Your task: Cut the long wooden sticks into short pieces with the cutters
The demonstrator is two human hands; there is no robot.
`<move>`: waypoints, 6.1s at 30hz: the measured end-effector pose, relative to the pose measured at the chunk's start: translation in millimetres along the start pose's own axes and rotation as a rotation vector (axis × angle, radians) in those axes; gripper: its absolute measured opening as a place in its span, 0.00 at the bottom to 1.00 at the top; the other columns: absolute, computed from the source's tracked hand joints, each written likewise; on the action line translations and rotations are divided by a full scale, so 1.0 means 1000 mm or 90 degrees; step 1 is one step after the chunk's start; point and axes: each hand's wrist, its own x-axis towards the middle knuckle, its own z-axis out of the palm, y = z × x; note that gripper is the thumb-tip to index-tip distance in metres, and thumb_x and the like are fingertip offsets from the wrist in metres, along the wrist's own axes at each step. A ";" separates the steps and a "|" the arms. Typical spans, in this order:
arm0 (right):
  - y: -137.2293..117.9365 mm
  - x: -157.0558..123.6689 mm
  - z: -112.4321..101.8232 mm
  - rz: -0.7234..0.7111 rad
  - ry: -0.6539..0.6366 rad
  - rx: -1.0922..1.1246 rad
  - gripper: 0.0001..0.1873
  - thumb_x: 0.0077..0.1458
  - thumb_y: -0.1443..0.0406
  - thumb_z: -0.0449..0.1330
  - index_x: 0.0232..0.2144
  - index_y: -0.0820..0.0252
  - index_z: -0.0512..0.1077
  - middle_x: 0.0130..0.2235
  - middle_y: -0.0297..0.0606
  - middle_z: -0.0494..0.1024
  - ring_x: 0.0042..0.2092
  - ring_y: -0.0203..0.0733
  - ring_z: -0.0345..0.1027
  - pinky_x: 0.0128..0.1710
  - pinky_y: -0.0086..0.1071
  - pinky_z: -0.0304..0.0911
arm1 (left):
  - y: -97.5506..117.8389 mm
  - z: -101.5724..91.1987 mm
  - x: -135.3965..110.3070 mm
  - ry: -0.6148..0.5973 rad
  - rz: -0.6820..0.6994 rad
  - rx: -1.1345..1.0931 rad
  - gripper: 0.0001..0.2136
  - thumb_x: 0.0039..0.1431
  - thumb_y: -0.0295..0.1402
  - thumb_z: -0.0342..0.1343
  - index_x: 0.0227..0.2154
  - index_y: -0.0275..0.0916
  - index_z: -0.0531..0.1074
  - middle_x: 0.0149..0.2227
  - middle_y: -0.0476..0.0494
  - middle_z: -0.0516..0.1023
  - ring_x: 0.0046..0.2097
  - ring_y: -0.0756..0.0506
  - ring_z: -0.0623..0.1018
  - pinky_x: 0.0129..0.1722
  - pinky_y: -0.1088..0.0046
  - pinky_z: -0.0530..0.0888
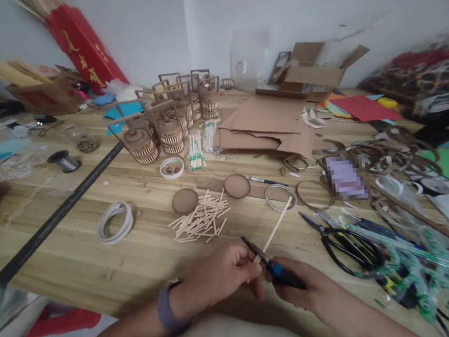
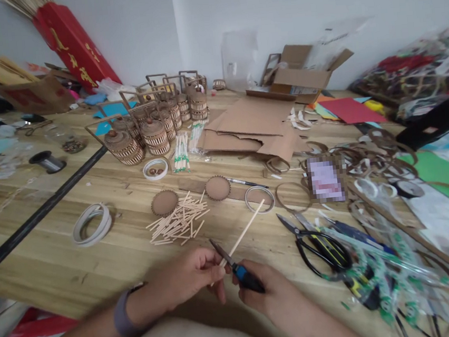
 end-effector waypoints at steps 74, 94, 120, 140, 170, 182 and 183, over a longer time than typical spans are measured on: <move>0.006 0.036 0.022 -0.085 0.422 -0.606 0.02 0.57 0.67 0.54 0.32 0.57 0.67 0.34 0.41 0.75 0.32 0.46 0.71 0.29 0.32 0.56 | 0.005 0.008 0.005 0.248 0.036 0.683 0.13 0.65 0.27 0.39 0.35 0.38 0.70 0.34 0.35 0.77 0.36 0.40 0.76 0.38 0.64 0.69; -0.018 0.022 -0.003 -0.189 0.166 -0.271 0.12 0.55 0.67 0.55 0.44 0.58 0.65 0.42 0.41 0.80 0.41 0.43 0.74 0.39 0.33 0.65 | 0.013 -0.009 0.014 0.009 0.006 -0.046 0.22 0.52 0.54 0.57 0.28 0.36 0.72 0.26 0.45 0.76 0.30 0.46 0.78 0.35 0.67 0.73; 0.000 0.032 0.031 -0.262 0.376 -0.206 0.29 0.48 0.68 0.64 0.53 0.55 0.64 0.54 0.47 0.64 0.51 0.51 0.68 0.47 0.43 0.70 | -0.002 0.008 0.017 0.311 0.071 -0.206 0.06 0.46 0.35 0.61 0.26 0.39 0.73 0.28 0.49 0.77 0.35 0.46 0.74 0.36 0.72 0.69; -0.015 -0.005 -0.001 0.064 -0.023 0.106 0.10 0.48 0.62 0.59 0.34 0.59 0.70 0.31 0.30 0.66 0.34 0.37 0.57 0.33 0.29 0.53 | 0.013 0.003 -0.001 0.100 0.028 -0.051 0.15 0.56 0.45 0.55 0.27 0.36 0.71 0.22 0.47 0.76 0.26 0.48 0.75 0.30 0.72 0.70; -0.019 0.007 0.001 -0.041 -0.019 0.052 0.09 0.48 0.64 0.57 0.34 0.58 0.71 0.32 0.32 0.70 0.35 0.39 0.60 0.36 0.30 0.57 | 0.020 0.003 0.000 0.098 0.015 0.034 0.19 0.56 0.51 0.50 0.24 0.39 0.67 0.20 0.50 0.70 0.24 0.49 0.69 0.28 0.73 0.66; -0.016 0.009 0.006 0.003 0.020 -0.015 0.04 0.47 0.66 0.54 0.30 0.58 0.66 0.26 0.29 0.62 0.28 0.35 0.54 0.28 0.28 0.53 | 0.021 0.004 0.000 0.103 0.015 0.108 0.18 0.60 0.47 0.46 0.22 0.40 0.64 0.18 0.52 0.66 0.22 0.50 0.66 0.27 0.74 0.63; -0.016 0.009 0.006 0.000 0.021 -0.020 0.04 0.48 0.66 0.54 0.30 0.58 0.66 0.26 0.28 0.62 0.28 0.35 0.54 0.27 0.28 0.52 | 0.020 0.004 0.000 0.103 0.016 0.111 0.18 0.60 0.47 0.46 0.21 0.40 0.64 0.18 0.52 0.66 0.23 0.50 0.66 0.27 0.74 0.63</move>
